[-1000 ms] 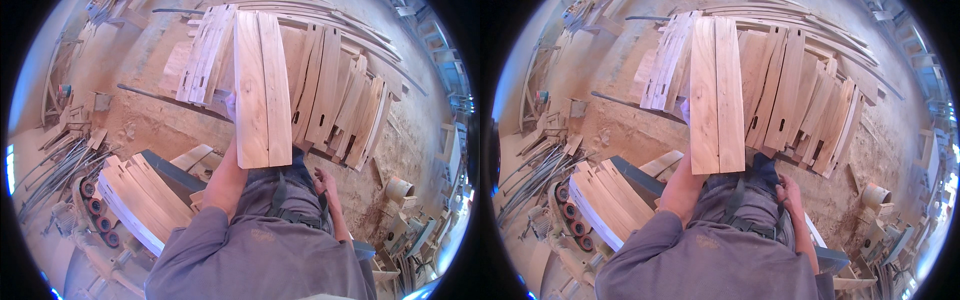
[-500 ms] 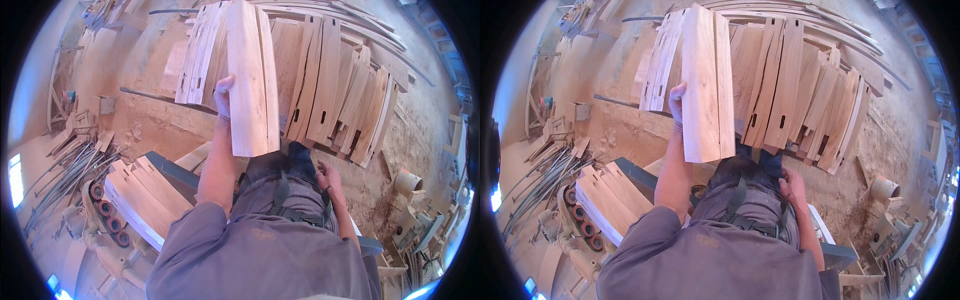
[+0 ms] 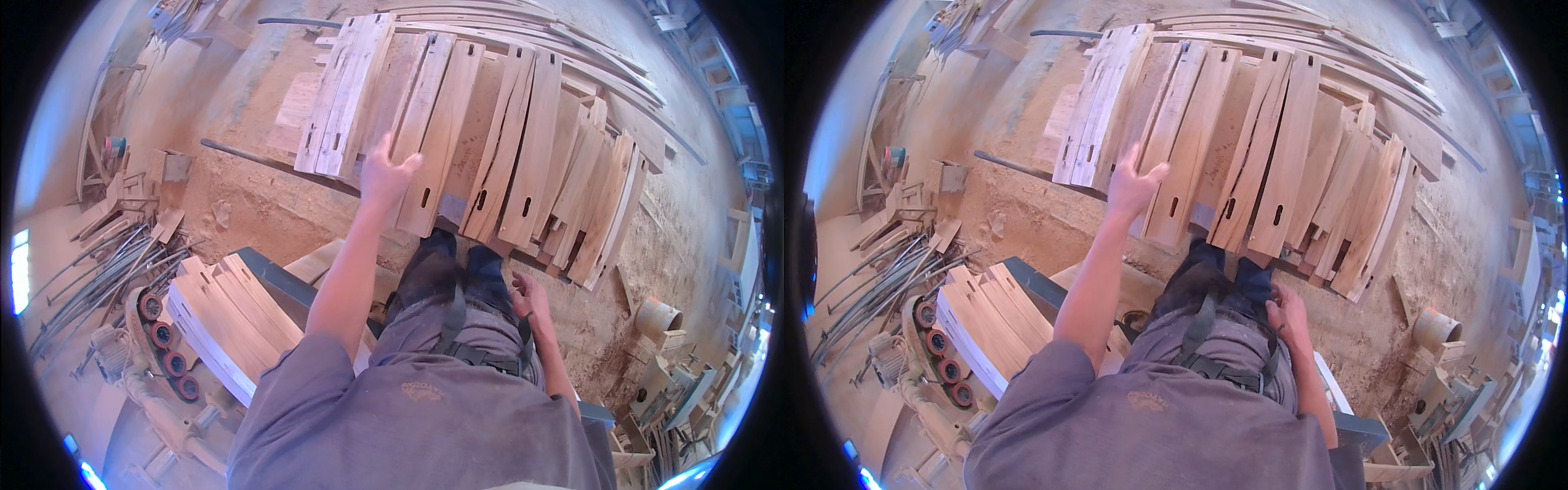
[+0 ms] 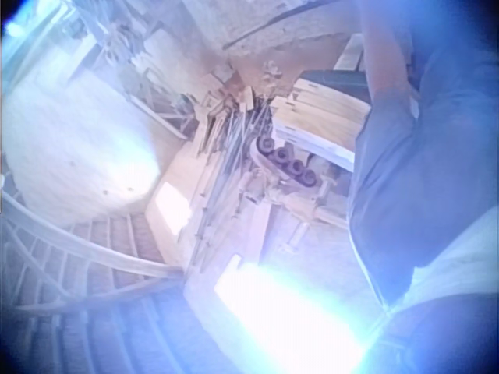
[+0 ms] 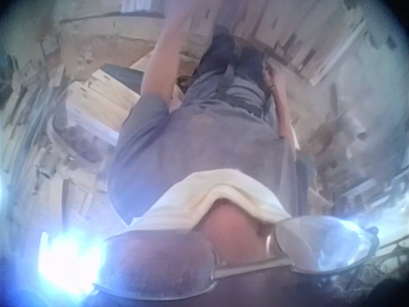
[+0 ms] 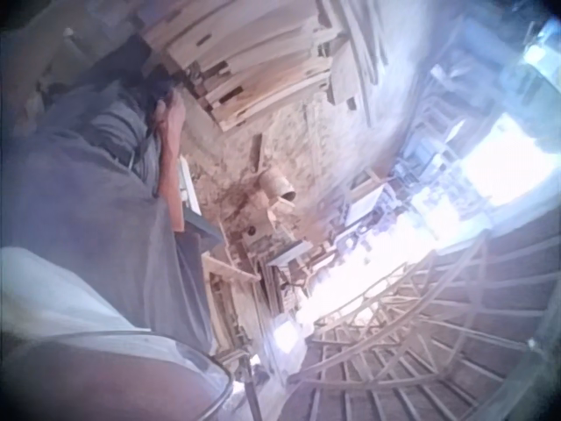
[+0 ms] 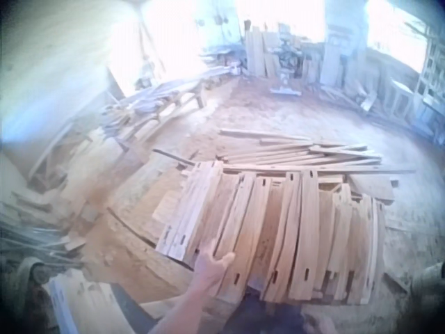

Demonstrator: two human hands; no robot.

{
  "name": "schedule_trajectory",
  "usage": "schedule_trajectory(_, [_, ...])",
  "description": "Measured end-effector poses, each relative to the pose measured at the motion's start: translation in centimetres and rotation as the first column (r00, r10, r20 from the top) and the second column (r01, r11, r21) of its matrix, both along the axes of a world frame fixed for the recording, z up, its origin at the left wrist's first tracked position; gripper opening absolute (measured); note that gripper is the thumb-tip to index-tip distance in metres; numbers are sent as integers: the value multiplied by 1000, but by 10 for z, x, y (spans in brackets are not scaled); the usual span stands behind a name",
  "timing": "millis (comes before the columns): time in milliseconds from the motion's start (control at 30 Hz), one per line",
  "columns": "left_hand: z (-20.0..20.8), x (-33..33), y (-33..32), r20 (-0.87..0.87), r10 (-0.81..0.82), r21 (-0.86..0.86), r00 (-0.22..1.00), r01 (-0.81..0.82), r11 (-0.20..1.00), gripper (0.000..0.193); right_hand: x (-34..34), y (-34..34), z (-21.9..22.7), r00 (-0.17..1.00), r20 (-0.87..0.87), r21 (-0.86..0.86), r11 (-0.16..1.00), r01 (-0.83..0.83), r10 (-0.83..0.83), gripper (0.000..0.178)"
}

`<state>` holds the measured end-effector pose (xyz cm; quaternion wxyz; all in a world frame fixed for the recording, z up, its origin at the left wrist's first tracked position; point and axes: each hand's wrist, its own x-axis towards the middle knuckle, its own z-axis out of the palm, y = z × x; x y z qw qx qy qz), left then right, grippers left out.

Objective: The person picks up wood boards one at a time from a stack on a machine, turns them over, and sorts them into different piles on the floor or on another table.

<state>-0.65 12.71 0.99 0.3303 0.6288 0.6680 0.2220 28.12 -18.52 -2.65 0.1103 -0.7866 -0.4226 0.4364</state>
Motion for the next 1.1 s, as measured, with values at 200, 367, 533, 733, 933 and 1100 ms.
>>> schedule_trajectory(200, [-7,-60,-42,510,244,-452,825,15,892,67,-3,1,13,998,-37,-49,998,42,-44,53])
schedule_trajectory(367, [22,-36,-63,-13,128,152,992,-124,981,66,1,2,15,999,33,-31,999,10,-9,53])
schedule_trajectory(533, [35,-43,-77,-398,-9,393,917,179,902,57,-1,-1,20,999,9,-64,997,36,-35,53])
schedule_trajectory(733, [4,-59,-98,-28,-56,477,998,62,877,50,-14,7,31,997,61,-135,990,-34,42,53])
schedule_trajectory(933, [-19,-78,-87,331,590,65,736,-642,764,64,-12,5,30,996,74,-96,994,-51,58,51])
schedule_trajectory(1100, [-54,-110,-81,691,721,-670,48,-331,664,78,-14,3,27,994,74,-89,993,-72,79,51])
